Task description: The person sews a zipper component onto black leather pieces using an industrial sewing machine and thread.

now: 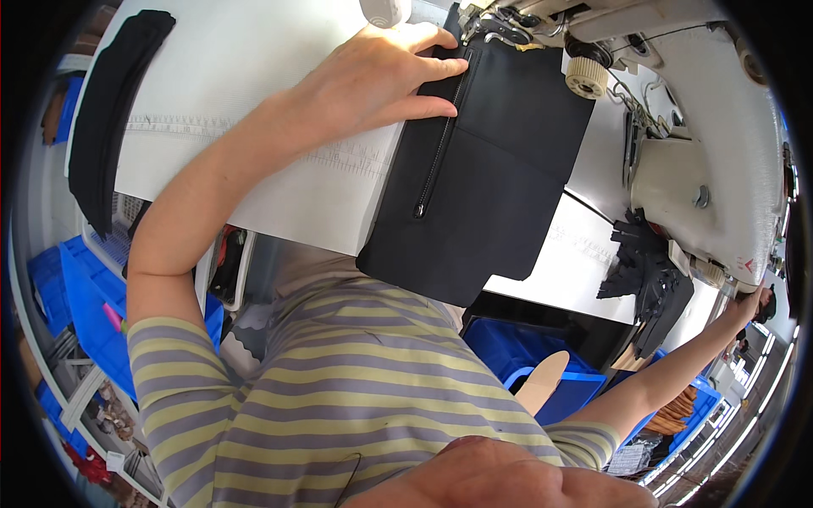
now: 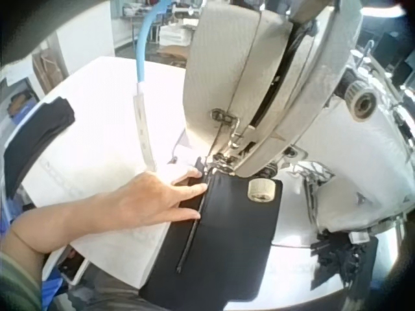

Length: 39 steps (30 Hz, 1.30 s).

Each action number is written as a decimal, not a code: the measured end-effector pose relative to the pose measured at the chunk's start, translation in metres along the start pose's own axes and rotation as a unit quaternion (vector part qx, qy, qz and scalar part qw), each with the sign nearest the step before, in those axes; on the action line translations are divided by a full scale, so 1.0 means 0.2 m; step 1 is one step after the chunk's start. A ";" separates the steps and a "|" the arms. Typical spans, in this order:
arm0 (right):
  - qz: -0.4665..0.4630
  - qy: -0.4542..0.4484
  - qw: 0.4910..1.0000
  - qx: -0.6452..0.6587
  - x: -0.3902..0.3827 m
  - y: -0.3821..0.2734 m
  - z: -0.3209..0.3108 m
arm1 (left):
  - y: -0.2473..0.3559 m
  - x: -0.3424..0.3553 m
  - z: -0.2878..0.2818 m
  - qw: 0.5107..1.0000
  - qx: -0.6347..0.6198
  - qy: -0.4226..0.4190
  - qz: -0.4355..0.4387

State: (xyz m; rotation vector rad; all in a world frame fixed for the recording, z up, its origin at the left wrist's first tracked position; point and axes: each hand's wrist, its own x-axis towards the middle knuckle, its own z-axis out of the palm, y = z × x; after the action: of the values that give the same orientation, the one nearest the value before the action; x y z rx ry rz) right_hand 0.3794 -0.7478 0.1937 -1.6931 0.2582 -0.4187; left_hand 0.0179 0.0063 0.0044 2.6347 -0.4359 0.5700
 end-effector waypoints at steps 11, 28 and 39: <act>-0.167 0.071 0.968 0.174 -0.78 0.39 0.49 | 0.01 -0.01 0.01 0.999 -0.022 -0.020 -0.027; -0.554 -0.451 0.660 -0.233 -2.38 0.34 2.03 | -0.01 -0.01 0.02 1.000 -0.028 0.005 0.009; -0.571 -0.423 0.654 -0.260 -2.39 0.35 2.05 | 0.00 0.00 0.02 0.999 -0.030 -0.008 -0.022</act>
State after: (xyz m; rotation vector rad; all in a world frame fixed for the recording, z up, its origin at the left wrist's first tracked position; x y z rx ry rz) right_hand 0.1217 -0.1981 0.0133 -2.2544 -1.6240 -0.3988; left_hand 0.0193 0.0046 0.0000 2.5864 -0.3934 0.5145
